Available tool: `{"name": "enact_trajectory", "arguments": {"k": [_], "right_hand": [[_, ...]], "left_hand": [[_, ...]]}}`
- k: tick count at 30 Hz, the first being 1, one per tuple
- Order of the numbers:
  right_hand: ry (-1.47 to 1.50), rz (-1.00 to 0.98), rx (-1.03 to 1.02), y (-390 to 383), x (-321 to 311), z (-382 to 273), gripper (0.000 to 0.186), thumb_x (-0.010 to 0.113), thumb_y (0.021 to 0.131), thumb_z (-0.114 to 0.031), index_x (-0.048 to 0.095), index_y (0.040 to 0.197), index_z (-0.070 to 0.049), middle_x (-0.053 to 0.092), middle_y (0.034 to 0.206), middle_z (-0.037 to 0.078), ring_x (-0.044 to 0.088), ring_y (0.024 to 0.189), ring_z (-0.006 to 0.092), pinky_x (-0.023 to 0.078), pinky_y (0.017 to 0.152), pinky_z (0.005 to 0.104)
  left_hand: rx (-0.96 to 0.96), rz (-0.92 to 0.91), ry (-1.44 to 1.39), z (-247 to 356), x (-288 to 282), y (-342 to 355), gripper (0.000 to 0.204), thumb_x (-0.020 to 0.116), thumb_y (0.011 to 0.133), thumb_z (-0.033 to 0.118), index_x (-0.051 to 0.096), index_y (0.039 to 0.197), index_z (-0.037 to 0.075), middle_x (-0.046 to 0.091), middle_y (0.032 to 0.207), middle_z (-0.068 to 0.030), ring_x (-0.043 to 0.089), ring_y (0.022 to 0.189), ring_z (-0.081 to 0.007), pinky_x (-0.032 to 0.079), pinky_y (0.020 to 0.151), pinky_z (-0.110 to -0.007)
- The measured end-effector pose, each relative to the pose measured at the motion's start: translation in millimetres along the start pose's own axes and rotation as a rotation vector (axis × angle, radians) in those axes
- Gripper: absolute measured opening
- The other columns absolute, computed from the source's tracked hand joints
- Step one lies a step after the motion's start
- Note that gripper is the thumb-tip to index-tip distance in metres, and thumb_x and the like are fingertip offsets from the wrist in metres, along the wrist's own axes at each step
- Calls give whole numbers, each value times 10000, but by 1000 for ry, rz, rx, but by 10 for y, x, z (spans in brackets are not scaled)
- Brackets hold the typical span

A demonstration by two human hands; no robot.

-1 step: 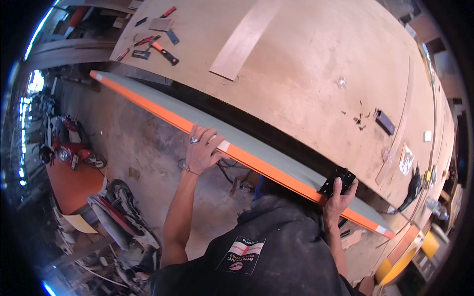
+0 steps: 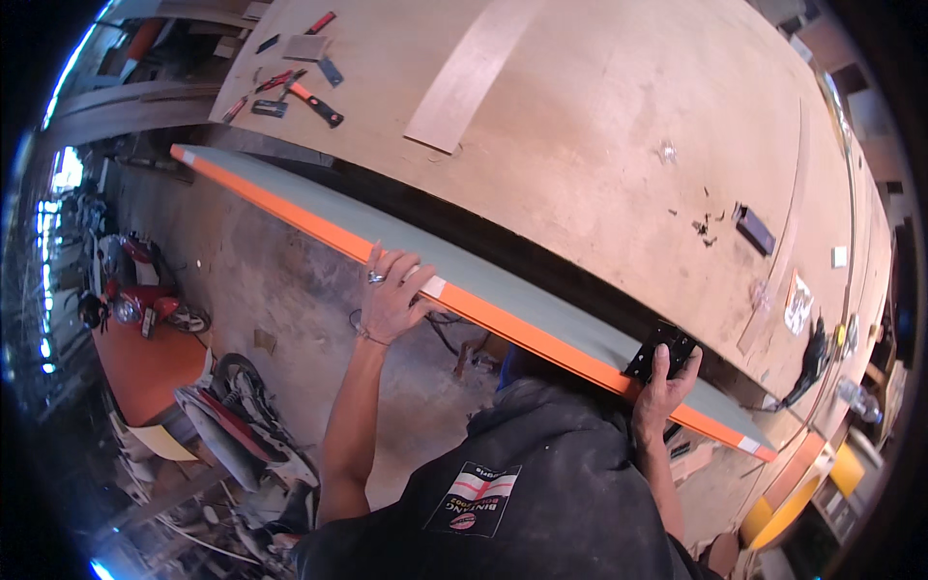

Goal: The person prepares a power drill by plugging it into a power strip, gathers a metal hinge and several screws from a workbench, aligns the hinge against the edge of a wooden panel, and uses the drill to drive screws into the mounting holes to secure it.

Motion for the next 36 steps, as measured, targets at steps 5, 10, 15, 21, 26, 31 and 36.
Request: {"name": "enact_trajectory", "arguments": {"k": [5,10,15,21,26,31,36], "right_hand": [[-71,32,-7,-95,-70,36,202,651,1021,-116,554,1187,-54,591,1029,10,562,842,56,511,717,215],[6,3,201,-183,-117,-34,156,656,1020,-131,558,1124,-70,590,977,-18,531,817,31,482,727,197],[-33,3,263,-279,-195,118,166,667,1015,-157,541,1088,-78,576,930,-22,535,794,31,490,696,199],[63,22,429,-355,-219,157,196,681,1000,-173,534,1090,-81,573,898,-6,571,700,68,538,592,246],[69,-35,491,-325,-275,135,222,660,1011,-160,546,1172,-57,615,1001,12,581,852,72,538,721,257],[108,-13,571,-244,-142,29,289,678,987,-148,544,1226,-54,637,1012,20,628,824,91,584,677,274],[131,-33,541,-199,-169,94,297,676,987,-141,541,1237,-56,659,1021,30,656,845,99,601,713,285]], "left_hand": [[0,7,11,5,95,-87,603,655,862,663,704,1178,152,599,1226,-56,511,1252,-295,263,1214,-570],[-78,23,36,27,115,-379,633,609,923,673,706,1251,141,590,1327,-83,490,1338,-337,264,1212,-610],[-125,10,6,87,58,-657,625,628,920,648,698,1278,140,579,1393,-90,476,1387,-347,261,1218,-620],[-193,5,-12,188,29,-846,575,701,905,555,692,1303,140,569,1484,-123,450,1452,-375,258,1214,-632],[-206,77,20,282,-22,-858,528,757,890,486,698,1300,159,588,1484,-150,489,1430,-412,260,1207,-641],[-208,131,108,379,-11,-876,485,807,852,398,723,1243,123,652,1408,-146,538,1389,-400,260,1205,-636],[-243,206,87,379,3,-819,450,830,823,373,751,1171,99,691,1353,-129,577,1357,-375,267,1197,-624]]}}
Point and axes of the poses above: each hand's wrist, its own y-axis towards the middle knuckle, its own x-axis out of the palm, z = x × y, the point moved 2 cm from there along y, towards the middle knuckle
